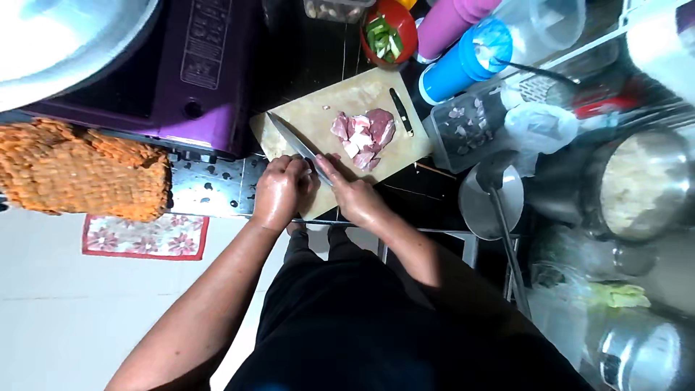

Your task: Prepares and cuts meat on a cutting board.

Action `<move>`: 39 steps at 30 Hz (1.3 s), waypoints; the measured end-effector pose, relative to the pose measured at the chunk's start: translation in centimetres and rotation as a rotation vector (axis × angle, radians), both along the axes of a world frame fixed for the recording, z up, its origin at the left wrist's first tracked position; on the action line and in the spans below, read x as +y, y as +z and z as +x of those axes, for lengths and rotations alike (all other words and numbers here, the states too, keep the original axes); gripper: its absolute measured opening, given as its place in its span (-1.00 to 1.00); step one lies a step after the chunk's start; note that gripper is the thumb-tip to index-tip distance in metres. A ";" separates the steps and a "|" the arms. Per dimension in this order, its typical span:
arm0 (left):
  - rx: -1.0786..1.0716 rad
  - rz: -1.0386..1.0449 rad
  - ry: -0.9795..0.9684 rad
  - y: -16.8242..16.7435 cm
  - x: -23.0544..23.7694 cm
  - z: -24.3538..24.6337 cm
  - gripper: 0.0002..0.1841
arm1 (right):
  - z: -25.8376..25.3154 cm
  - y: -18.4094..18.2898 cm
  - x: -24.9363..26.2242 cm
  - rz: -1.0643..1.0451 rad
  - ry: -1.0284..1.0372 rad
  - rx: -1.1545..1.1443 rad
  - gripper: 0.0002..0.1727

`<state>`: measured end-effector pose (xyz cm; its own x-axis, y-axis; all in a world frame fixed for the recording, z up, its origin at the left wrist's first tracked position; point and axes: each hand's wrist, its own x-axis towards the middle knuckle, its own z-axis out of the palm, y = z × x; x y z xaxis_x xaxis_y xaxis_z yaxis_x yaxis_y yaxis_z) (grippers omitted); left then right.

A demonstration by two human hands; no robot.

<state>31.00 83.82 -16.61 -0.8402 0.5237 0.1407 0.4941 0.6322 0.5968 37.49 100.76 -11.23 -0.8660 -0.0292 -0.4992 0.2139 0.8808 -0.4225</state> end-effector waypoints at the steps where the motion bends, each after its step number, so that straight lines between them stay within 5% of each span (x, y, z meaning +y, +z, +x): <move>1: -0.034 -0.004 0.015 0.4 0.0 -0.1 -0.84 | 0.2 -0.3 1.1 -0.032 -0.017 0.042 -0.16; 7: -0.398 0.269 0.021 2.0 0.5 -1.3 -0.79 | 2.6 1.4 4.2 0.037 -0.165 -0.009 -0.21; 15: -0.038 0.234 -0.004 -0.1 0.3 -1.7 -0.82 | 5.6 3.2 2.4 0.158 -0.028 0.102 -0.22; 21: 0.097 0.190 -0.050 -1.3 0.6 -1.1 -0.81 | 5.8 3.4 1.8 0.232 0.016 -0.044 -0.23; 39: 0.191 0.182 0.074 -2.4 1.6 -0.7 -0.85 | 0.3 1.6 -0.7 0.201 0.026 -0.065 -0.02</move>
<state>30.34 85.42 -19.04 -0.8244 0.4139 0.3861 0.5651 0.5615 0.6045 37.76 100.08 -9.67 -0.8318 0.0551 -0.5523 0.2116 0.9514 -0.2237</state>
